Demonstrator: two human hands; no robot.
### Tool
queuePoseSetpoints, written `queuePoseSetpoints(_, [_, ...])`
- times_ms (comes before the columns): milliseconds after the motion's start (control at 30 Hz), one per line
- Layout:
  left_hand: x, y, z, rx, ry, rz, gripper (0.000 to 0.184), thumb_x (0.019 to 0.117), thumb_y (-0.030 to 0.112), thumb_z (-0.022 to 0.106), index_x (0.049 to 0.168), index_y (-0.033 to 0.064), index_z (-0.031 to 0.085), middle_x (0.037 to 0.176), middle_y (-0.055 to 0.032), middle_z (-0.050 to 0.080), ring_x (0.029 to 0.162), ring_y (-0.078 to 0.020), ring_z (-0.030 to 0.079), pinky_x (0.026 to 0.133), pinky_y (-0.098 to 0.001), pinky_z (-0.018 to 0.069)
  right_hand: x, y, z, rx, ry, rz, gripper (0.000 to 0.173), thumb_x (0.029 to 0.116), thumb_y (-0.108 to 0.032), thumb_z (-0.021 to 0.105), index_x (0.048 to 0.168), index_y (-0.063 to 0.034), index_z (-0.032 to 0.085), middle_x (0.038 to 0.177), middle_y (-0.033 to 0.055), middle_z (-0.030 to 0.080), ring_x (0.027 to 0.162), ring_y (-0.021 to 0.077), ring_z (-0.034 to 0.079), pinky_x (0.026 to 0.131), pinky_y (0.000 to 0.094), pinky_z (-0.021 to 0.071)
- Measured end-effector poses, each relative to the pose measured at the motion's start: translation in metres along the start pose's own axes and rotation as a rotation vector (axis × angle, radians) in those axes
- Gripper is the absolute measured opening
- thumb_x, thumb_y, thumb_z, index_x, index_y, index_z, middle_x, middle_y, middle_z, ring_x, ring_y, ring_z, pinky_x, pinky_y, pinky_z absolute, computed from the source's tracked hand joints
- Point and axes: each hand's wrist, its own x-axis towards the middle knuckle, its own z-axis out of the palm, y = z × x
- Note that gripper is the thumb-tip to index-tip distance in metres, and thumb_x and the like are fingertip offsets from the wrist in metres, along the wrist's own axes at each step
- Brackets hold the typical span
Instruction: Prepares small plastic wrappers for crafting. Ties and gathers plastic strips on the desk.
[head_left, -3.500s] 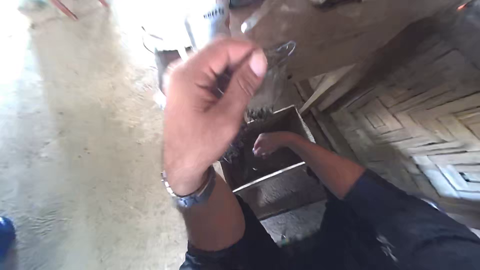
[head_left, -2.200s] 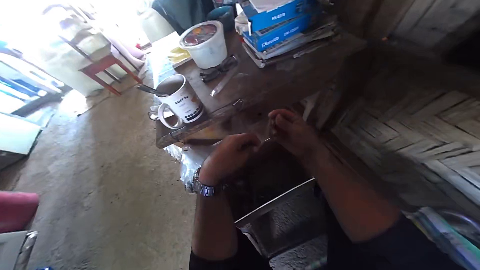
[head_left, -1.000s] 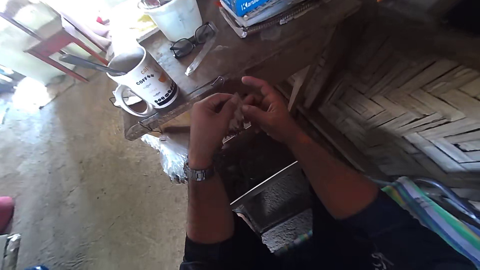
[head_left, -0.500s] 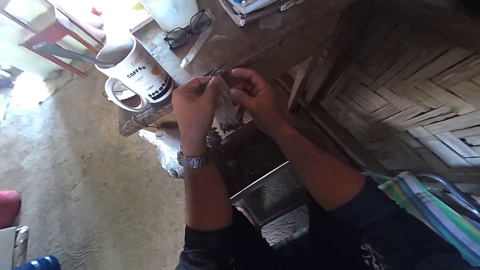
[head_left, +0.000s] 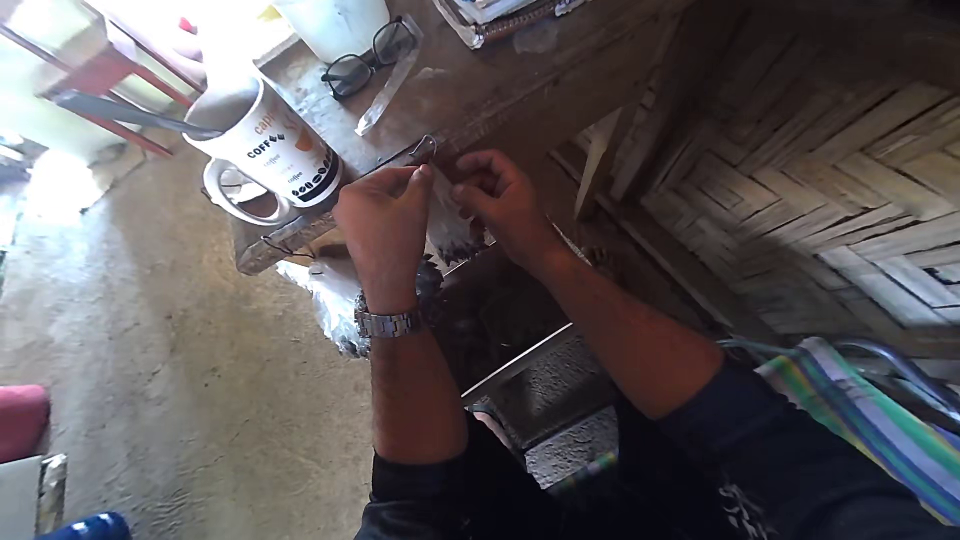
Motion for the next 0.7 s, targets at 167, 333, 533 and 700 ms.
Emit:
queuePoseSetpoints(167, [-0.001,-0.002,-0.002,-0.037,-0.017,0.025,0.021,0.0961,0.04,0.07,0.098,0.0229,0.081,0.084,0.008,0.076,0.073,-0.0016,0.068,0.07,-0.0322,0.0553,-0.002,0.0,0.002,-0.001,0.007,-0.029,0.032,0.0982,-0.008,0.065,0.128,-0.0004,0.057,0.092,0.0109,0.068,0.066,0.019,0.066,0.051,0.0318,0.057])
queuePoseSetpoints(333, [0.0,-0.002,0.002,-0.218,-0.054,0.149,0.017,0.0981,0.031,0.07,0.101,0.0178,0.08,0.085,0.0086,0.076,0.071,0.0014,0.067,0.067,-0.0225,0.056,-0.003,-0.001,-0.001,-0.021,0.121,-0.215,0.025,0.0975,-0.004,0.062,0.121,0.002,0.061,0.092,0.0096,0.068,0.068,0.016,0.066,0.056,0.0302,0.0576])
queuePoseSetpoints(533, [-0.001,0.003,0.017,-0.124,-0.044,0.172,0.02,0.0999,0.033,0.066,0.101,0.0184,0.08,0.082,0.0078,0.074,0.069,0.0001,0.066,0.067,-0.027,0.0546,-0.001,0.002,-0.011,-0.057,0.192,-0.193,0.022,0.0977,-0.004,0.062,0.119,0.001,0.061,0.091,0.0081,0.068,0.069,0.0136,0.065,0.056,0.027,0.0556])
queuePoseSetpoints(700, [-0.002,0.003,0.019,0.023,-0.015,0.163,0.022,0.0995,0.035,0.064,0.1,0.0204,0.081,0.081,0.0056,0.075,0.07,-0.0042,0.067,0.068,-0.0342,0.0544,0.003,0.01,-0.01,-0.053,0.178,-0.107,0.024,0.0965,-0.007,0.064,0.119,0.0003,0.062,0.089,0.0083,0.068,0.066,0.0132,0.064,0.053,0.0262,0.0541])
